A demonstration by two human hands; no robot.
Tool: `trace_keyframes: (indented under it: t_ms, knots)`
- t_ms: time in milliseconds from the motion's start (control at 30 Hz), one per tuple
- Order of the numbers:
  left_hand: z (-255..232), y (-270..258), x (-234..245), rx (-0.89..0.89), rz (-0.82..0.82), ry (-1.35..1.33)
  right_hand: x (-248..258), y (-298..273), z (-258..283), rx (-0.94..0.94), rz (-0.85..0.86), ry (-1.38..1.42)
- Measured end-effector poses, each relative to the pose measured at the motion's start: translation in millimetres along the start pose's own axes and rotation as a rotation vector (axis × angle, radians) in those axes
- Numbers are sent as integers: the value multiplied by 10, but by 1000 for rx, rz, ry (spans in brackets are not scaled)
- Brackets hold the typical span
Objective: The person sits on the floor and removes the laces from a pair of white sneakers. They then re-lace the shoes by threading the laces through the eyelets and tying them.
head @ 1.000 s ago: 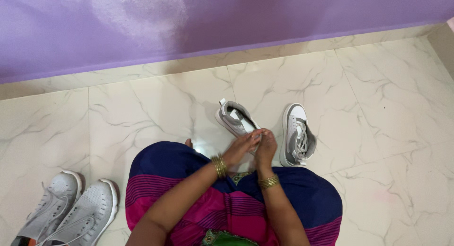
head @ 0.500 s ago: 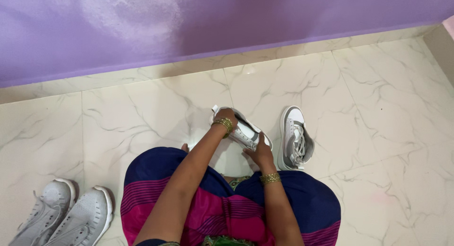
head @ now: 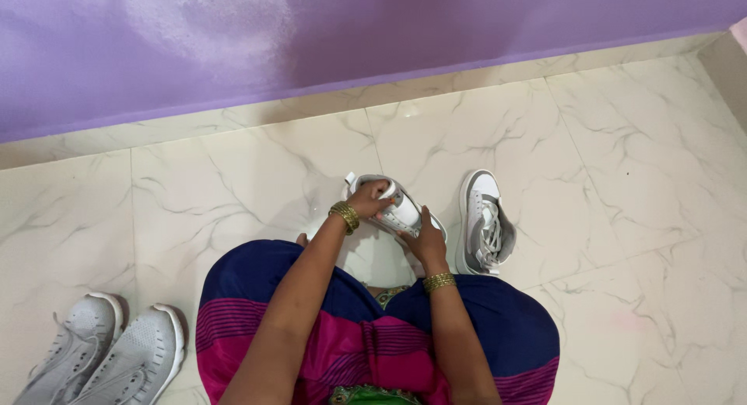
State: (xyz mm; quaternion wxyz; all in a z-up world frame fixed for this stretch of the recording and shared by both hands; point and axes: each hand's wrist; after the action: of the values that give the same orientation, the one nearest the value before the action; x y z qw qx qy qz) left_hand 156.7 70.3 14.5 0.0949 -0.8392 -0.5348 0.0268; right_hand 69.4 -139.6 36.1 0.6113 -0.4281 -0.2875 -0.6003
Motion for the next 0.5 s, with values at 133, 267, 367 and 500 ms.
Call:
trace_keyframes:
  t_ms: [133, 267, 367, 500]
  knots:
    - [-151, -47, -59, 170, -119, 138, 21, -11, 14, -6, 12, -7]
    - [-473, -216, -115, 295, -105, 150, 46, -6, 39, -12, 33, -31]
    - [-675, -325, -60, 336, -56, 74, 50, 34, -25, 20, 45, -22]
    - [-750, -537, -233, 364, 5, 110, 14, 91, -196, 176, -109, 103]
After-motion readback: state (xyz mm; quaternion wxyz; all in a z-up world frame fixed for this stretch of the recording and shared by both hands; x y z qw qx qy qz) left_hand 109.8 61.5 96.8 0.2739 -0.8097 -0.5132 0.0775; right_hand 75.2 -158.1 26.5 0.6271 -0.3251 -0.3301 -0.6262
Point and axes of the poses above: each hand's wrist, its own y-axis towards the middle knuckle, its own x-axis out of the back of the hand, z = x × y, and after that the axes turned 3 degrees about -z, right-handed
